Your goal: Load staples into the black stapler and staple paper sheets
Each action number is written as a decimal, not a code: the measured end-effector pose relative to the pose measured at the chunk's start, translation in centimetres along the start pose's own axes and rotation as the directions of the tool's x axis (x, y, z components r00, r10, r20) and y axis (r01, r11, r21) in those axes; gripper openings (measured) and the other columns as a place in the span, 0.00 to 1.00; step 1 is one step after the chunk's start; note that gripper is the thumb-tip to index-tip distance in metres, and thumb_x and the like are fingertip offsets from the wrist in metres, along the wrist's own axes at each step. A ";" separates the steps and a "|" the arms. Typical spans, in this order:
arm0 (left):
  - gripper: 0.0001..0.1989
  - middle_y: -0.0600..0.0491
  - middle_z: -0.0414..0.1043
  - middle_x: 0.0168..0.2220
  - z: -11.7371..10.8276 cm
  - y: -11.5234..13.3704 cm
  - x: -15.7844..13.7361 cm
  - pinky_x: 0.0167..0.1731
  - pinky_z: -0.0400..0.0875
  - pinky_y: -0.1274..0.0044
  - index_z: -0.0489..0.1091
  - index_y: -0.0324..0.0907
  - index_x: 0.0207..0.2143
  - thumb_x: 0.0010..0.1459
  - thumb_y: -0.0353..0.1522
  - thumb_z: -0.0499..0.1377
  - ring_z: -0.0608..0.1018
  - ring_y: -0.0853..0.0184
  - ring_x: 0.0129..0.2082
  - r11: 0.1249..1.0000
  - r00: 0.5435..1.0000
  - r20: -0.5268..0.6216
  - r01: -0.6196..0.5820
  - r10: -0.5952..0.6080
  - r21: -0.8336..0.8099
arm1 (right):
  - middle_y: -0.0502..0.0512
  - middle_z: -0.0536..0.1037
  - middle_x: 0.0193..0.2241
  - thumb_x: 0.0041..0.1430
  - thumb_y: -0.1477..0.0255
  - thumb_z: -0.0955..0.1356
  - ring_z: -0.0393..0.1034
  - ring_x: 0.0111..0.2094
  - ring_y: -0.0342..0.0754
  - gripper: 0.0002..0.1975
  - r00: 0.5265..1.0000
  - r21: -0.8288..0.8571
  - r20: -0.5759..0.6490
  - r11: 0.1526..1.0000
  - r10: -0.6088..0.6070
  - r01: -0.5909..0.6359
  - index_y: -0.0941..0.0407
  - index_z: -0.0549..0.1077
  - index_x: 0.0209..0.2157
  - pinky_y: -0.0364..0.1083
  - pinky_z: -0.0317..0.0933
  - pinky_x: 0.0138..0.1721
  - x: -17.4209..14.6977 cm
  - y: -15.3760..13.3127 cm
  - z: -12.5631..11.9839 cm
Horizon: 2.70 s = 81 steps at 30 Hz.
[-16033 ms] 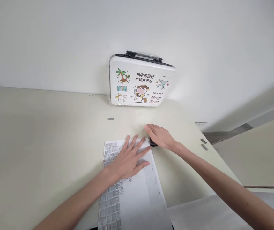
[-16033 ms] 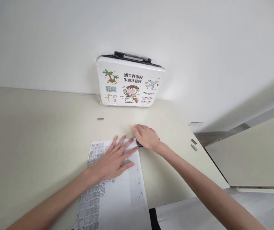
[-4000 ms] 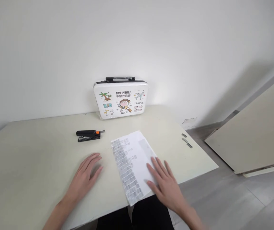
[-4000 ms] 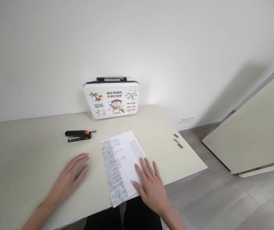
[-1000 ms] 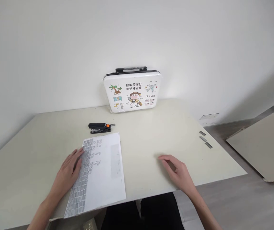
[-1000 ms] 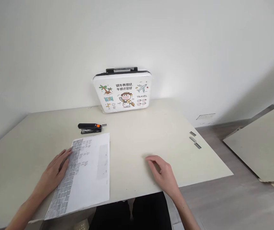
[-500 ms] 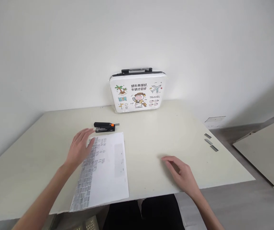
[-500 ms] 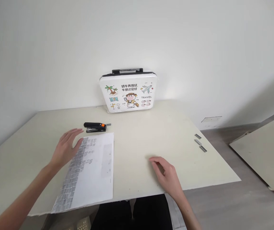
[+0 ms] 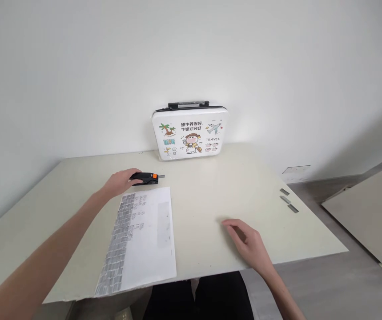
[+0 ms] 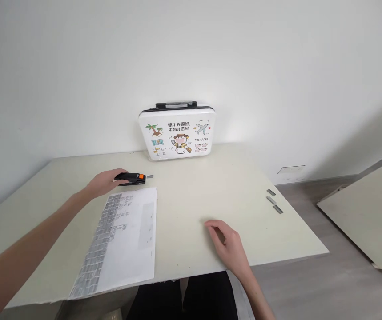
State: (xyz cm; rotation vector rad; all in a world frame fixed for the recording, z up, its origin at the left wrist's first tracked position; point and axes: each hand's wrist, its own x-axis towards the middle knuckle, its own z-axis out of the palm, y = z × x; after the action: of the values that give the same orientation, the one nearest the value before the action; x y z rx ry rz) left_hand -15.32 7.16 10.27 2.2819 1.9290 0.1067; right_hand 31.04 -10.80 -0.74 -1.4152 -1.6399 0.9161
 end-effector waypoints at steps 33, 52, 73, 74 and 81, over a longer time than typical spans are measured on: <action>0.10 0.50 0.80 0.44 10.5 24.9 -8.8 0.45 0.75 0.64 0.71 0.48 0.51 0.71 0.39 0.58 0.82 0.57 0.41 0.779 0.852 -0.138 -0.518 0.504 -0.354 | 0.61 0.84 0.48 0.73 0.49 0.60 0.78 0.47 0.56 0.26 0.984 0.106 -0.161 0.993 0.074 -0.057 0.53 0.79 0.48 0.51 0.72 0.50 0.7 -0.2 -0.4; 0.12 0.52 0.79 0.43 12.0 20.3 -9.8 0.43 0.74 0.67 0.75 0.47 0.37 0.68 0.45 0.63 0.80 0.59 0.42 0.809 0.927 -0.169 -0.376 0.336 -0.452 | 0.60 0.79 0.54 0.66 0.55 0.70 0.73 0.55 0.59 0.22 0.993 -0.142 -0.049 0.985 -0.110 0.102 0.48 0.73 0.57 0.57 0.69 0.56 0.5 0.3 0.4; 0.21 0.51 0.80 0.49 7.1 12.1 -7.3 0.50 0.75 0.66 0.76 0.48 0.45 0.69 0.53 0.55 0.81 0.58 0.48 0.911 0.955 -0.175 -0.285 0.242 -0.298 | 0.57 0.80 0.52 0.68 0.59 0.71 0.76 0.51 0.57 0.19 0.984 -0.190 -0.106 0.974 -0.142 0.120 0.47 0.72 0.57 0.56 0.73 0.52 0.7 1.0 0.8; 0.21 0.50 0.80 0.49 6.9 11.3 -7.0 0.50 0.75 0.66 0.75 0.48 0.44 0.69 0.53 0.54 0.81 0.57 0.47 0.927 0.964 -0.182 -0.241 0.195 -0.287 | 0.57 0.80 0.51 0.68 0.59 0.71 0.76 0.51 0.57 0.19 0.984 -0.193 -0.108 0.974 -0.141 0.119 0.47 0.72 0.57 0.56 0.73 0.52 0.7 0.9 0.8; 0.32 0.45 0.60 0.72 9.6 5.6 -8.2 0.68 0.57 0.52 0.67 0.44 0.64 0.69 0.54 0.48 0.58 0.46 0.73 0.995 0.990 -0.138 -0.014 0.000 -0.100 | 0.57 0.80 0.52 0.68 0.58 0.70 0.75 0.52 0.57 0.19 0.987 -0.184 -0.096 0.977 -0.126 0.107 0.47 0.73 0.57 0.57 0.72 0.53 0.6 0.9 0.8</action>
State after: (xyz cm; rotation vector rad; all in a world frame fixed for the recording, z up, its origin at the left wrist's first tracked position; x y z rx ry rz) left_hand -9.80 -2.44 2.11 2.2709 1.9317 0.3634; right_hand 30.67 -10.15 -1.85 -1.4434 -1.7380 0.6292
